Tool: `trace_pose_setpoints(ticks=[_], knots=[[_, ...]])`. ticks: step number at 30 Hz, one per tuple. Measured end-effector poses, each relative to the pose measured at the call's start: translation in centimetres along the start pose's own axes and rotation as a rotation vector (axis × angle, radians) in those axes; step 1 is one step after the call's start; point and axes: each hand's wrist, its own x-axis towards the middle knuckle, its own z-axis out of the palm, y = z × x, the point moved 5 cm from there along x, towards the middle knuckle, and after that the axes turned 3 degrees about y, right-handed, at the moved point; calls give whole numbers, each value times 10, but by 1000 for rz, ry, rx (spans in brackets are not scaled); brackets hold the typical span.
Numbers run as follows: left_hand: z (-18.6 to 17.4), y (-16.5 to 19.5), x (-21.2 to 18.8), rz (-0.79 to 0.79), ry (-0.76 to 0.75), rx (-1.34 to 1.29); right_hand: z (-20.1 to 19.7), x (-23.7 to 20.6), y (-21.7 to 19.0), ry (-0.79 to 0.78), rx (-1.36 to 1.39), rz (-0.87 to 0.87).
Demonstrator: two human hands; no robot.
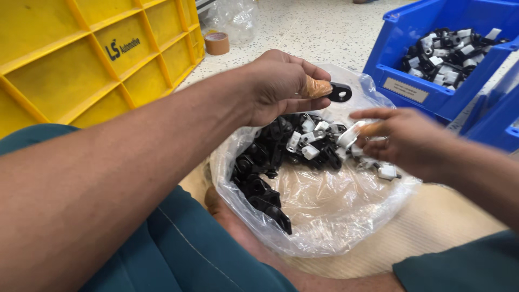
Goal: The person sits on the floor with a plastic-lined tray of small black brackets and white roller pieces on their lap. They pick up a black bracket and a white roller, press the roller into the bracket by hand to snap it together, and place the assembled part aside, repeating this with one part at a time.
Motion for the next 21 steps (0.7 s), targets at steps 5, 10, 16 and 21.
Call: trace_pose_setpoints(ticks=[5, 10, 16, 21], knots=[[13, 10, -5, 262, 132, 357, -39, -26, -49, -112, 467, -214], [37, 20, -22, 499, 238, 517, -33, -43, -42, -160, 919, -117], [48, 17, -32, 573, 288, 574, 4, -65, -44, -228, 715, -164], [47, 16, -31, 546, 235, 582, 4, -76, -42, -8, 483, -195]])
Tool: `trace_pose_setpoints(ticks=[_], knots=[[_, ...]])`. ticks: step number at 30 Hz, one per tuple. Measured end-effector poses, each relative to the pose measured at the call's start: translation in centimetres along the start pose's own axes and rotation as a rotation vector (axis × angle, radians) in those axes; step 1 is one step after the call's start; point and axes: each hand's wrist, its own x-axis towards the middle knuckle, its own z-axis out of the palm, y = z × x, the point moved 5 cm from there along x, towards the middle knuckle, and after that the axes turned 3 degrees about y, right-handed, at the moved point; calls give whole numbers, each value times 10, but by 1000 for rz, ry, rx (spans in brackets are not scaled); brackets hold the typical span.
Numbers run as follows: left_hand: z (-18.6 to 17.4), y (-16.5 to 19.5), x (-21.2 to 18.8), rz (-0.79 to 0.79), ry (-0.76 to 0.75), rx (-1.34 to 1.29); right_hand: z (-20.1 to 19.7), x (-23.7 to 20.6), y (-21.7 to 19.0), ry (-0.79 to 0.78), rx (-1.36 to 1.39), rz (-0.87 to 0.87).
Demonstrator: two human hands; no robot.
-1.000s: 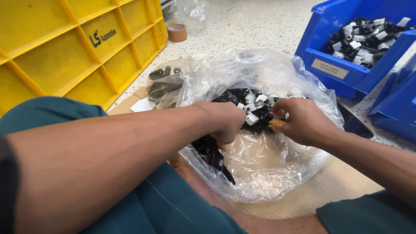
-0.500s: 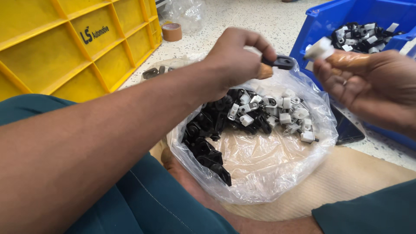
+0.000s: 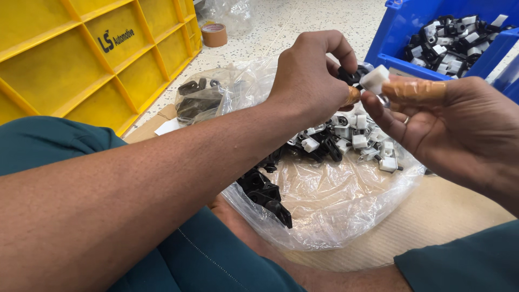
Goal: The person sits on the floor with a plastic-lined tray of small black brackets and white roller pieces on their lap. They pick up a black bracket and a white roller, press the roller into the bracket by hand to snap it together, and place the assembled part aside, repeating this with one part at a time.
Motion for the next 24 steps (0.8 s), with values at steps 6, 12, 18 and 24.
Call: trace_pose_setpoints(ticks=[6, 12, 18, 24], knots=[[13, -10, 0, -388, -110, -560, -7, 8, -4, -26, -214, -139], [38, -26, -2, -717, -357, -1140, -9, 16, -12, -38, -227, -201], [47, -34, 2, -622, -379, -1072, -12, 10, -26, 73, -252, -297], [32, -29, 2, -509, -151, -883, -6, 4, -24, 18, -208, -333]])
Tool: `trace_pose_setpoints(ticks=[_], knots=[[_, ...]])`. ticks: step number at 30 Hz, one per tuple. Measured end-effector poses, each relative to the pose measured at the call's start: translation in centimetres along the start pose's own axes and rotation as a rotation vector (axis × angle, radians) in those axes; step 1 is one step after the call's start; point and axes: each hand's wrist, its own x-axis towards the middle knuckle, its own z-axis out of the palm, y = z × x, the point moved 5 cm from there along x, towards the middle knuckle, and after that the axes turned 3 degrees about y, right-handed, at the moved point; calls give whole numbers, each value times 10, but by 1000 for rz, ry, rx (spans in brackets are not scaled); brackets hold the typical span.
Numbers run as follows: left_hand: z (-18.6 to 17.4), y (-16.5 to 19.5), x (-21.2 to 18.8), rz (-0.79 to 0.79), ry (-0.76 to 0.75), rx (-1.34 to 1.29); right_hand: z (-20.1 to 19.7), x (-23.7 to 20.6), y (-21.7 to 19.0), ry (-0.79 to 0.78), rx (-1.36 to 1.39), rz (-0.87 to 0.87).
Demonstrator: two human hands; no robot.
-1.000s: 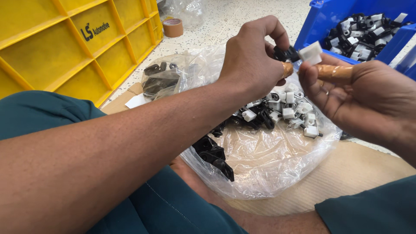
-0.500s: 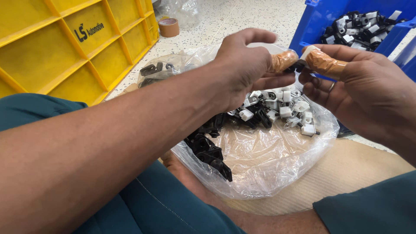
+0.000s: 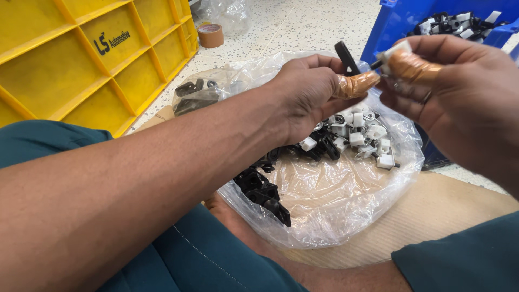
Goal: The person sits on the floor with a plastic-lined tray of small black brackets and white roller pieces on their lap. They pick up a black bracket and a white roller, press the roller into the bracket by hand to snap it together, and place the assembled part aside, repeating this with one part at a time.
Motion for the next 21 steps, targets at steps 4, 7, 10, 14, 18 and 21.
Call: trace_pose_setpoints(ticks=[4, 7, 10, 14, 18, 21], knots=[[4, 9, -9, 92, 36, 219, 7, -8, -4, -70, -130, -110], [6, 13, -13, 116, 4, 182, 10, -11, -9, -63, -238, -144], [4, 14, -14, 77, -36, 83, 9, -12, -16, -15, -335, -161], [9, 16, -14, 12, -118, -107, 5, -16, -26, -50, -240, -209], [24, 28, -25, -12, -163, -210, -9, -24, -32, -100, -79, -243], [39, 59, -46, 407, -54, 381, -23, -24, -31, -158, 4, -59]])
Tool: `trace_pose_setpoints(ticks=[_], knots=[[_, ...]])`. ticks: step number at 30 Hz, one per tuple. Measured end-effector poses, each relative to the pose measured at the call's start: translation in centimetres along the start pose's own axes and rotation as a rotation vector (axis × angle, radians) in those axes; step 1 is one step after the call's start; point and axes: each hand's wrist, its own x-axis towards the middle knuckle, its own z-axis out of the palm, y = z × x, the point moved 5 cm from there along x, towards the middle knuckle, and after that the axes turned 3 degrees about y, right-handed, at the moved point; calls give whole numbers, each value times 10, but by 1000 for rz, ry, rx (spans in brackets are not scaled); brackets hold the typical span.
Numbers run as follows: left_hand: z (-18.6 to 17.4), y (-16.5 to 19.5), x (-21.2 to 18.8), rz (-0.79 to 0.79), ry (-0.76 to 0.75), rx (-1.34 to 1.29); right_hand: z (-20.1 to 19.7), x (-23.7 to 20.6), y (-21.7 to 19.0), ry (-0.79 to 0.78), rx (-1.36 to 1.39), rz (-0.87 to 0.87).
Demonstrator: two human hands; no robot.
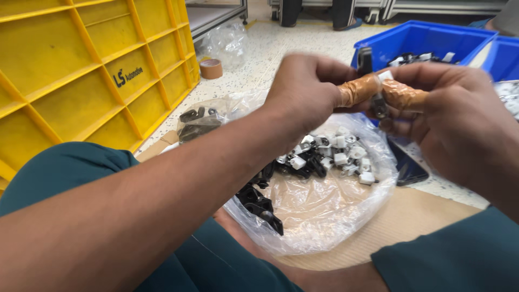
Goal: The person sits on the floor with a plastic-lined tray of small black brackets and white roller pieces on their lap. They pick up a black bracket and a white roller, press the roller into the bracket by hand to snap it together, and place the assembled part aside, repeating this with one part at a time.
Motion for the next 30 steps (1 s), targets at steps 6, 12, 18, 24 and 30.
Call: trace_pose_setpoints(ticks=[6, 12, 18, 24, 30], knots=[[7, 71, -55, 813, 80, 609, -6, -4, -20, 5, 58, 313], [10, 47, -50, -477, 56, -491, 24, -58, -92, 149, -268, -310], [30, 103, -61, -337, -135, -474, 43, -109, -139, 264, -531, -582], [28, 157, -102, 243, -38, 147, 43, -136, -149, 300, -176, -355], [27, 154, -112, 61, -51, -224, 37, -164, -163, 195, -230, -477]])
